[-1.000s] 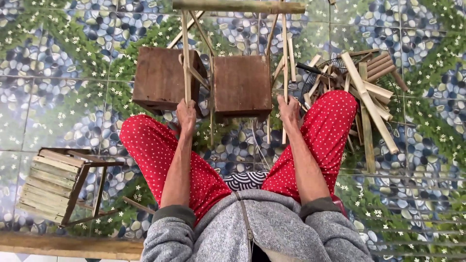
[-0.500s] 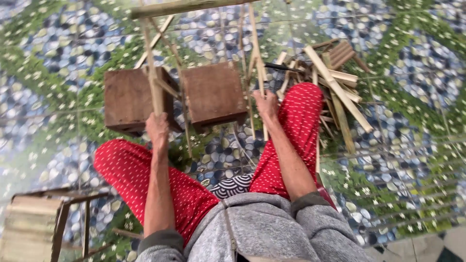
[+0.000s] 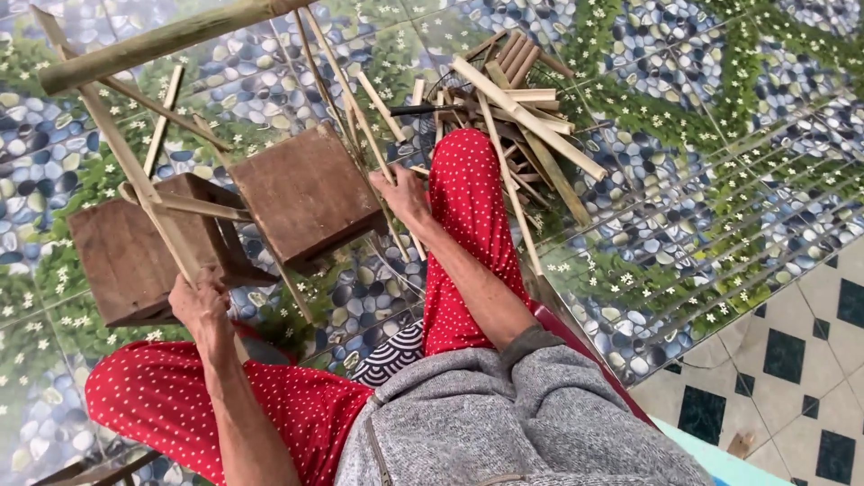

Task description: The person sits cross-legged and assembles a wooden frame by fitting vertical and horizontal wooden pieces together. They repeatedly adjust the alignment of the pieces and occasionally pick up additional wood from a nearby pile to continue the assembly.

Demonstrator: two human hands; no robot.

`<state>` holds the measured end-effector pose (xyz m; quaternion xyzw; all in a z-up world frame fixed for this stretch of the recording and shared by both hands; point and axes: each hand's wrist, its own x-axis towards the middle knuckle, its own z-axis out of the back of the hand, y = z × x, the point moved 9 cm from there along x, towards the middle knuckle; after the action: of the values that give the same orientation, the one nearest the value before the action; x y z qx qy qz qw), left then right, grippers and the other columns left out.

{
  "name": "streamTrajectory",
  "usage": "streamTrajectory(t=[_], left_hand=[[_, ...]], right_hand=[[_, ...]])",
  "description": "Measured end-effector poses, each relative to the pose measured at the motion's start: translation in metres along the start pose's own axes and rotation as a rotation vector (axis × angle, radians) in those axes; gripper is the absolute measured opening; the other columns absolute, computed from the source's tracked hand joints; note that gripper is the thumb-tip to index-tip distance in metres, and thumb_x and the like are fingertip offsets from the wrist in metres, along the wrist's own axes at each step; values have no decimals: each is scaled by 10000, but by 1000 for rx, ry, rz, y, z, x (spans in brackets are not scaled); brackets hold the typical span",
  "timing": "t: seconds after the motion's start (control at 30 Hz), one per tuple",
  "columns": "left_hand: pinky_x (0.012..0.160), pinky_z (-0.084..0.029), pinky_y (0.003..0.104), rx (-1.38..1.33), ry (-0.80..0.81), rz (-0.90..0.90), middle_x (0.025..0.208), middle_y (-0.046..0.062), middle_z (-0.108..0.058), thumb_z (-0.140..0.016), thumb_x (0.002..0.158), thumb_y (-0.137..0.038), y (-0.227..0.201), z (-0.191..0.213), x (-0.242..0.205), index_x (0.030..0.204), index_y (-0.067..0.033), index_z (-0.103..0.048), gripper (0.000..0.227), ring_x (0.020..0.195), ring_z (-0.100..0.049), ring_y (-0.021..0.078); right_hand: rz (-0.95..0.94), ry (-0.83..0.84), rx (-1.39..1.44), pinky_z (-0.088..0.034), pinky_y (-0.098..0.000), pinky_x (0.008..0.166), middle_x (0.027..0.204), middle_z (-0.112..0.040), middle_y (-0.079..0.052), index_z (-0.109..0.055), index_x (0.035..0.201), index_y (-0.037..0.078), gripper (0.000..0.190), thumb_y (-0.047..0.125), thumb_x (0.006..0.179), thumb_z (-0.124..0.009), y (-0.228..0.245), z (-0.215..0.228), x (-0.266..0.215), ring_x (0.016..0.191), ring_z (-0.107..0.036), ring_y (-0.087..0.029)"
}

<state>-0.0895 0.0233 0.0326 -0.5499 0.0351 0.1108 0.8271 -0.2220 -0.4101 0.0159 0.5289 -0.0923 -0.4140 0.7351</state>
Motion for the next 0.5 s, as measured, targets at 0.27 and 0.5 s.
streamTrajectory(t=[0.27,0.5], left_hand=[[378,-428,226,-143,-49,73,570,46,-529,-638,939,-91,-15,14,-16,874,-134,-631,78,442,-494,97],[396,-424,222,-80,16,10,605,57,-535,-539,891,-11,-47,24,-31,966,-69,-684,173,451,-492,89]], right_hand=[[-13,57,20,-567,-318,537,741,-687,-82,-723,1052,164,296,420,905,-698,28,13,-18,649,-693,-207],[58,94,70,-489,-160,383,661,-592,-14,-662,1099,84,318,377,980,-692,65,34,-40,505,-572,-83]])
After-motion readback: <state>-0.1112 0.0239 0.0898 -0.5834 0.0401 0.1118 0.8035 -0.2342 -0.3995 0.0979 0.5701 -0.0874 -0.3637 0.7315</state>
